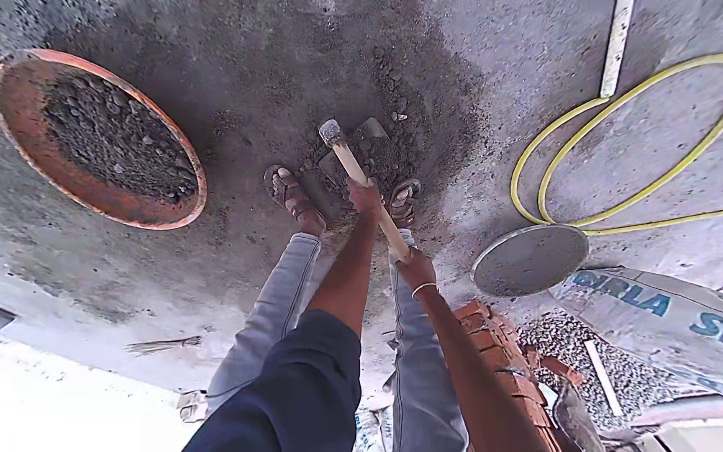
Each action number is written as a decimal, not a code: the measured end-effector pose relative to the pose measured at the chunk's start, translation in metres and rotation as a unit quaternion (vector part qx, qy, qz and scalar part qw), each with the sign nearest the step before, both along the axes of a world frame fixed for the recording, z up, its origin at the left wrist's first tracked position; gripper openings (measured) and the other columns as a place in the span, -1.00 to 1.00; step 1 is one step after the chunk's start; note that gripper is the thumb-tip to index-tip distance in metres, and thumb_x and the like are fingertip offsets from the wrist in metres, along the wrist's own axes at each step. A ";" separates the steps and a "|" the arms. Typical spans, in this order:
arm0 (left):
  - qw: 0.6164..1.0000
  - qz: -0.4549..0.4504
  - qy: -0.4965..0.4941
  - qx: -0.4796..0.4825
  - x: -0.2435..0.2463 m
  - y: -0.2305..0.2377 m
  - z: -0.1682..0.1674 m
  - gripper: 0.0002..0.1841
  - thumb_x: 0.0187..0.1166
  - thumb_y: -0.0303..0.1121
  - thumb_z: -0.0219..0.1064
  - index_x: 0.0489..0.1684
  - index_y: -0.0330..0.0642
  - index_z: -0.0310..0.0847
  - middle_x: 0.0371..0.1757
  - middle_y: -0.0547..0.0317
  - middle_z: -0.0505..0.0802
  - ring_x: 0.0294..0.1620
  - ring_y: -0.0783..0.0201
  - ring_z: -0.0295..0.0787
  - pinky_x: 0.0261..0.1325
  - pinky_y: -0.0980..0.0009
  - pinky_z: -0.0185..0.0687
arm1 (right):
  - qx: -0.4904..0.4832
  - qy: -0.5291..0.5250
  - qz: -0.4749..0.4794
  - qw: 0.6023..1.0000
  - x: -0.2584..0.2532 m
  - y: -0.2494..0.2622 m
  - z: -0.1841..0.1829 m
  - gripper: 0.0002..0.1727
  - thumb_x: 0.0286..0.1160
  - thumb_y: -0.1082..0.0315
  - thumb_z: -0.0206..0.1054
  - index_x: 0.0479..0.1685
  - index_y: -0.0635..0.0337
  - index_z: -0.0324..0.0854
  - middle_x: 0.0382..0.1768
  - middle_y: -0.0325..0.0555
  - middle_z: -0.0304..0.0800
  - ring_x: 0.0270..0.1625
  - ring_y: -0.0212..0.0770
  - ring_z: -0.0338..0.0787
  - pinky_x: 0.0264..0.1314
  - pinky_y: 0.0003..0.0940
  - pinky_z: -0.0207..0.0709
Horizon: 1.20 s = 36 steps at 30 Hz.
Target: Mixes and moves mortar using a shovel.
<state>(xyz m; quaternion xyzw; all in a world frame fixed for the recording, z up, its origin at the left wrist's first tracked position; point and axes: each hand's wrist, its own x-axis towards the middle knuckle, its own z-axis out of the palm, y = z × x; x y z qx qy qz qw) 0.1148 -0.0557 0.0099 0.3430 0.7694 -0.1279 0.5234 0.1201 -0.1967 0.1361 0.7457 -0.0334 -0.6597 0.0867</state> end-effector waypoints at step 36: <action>0.852 0.418 -0.114 0.295 -0.273 0.339 0.302 -0.85 0.62 -0.60 0.23 0.03 -0.27 0.46 -0.24 0.01 0.78 -0.18 0.15 0.83 0.10 0.19 0.82 | 0.264 0.124 0.310 0.905 -0.156 0.389 0.049 -0.54 0.46 0.37 0.44 0.37 0.24 0.66 0.28 0.25 0.78 0.39 0.28 0.73 0.41 0.34 0.51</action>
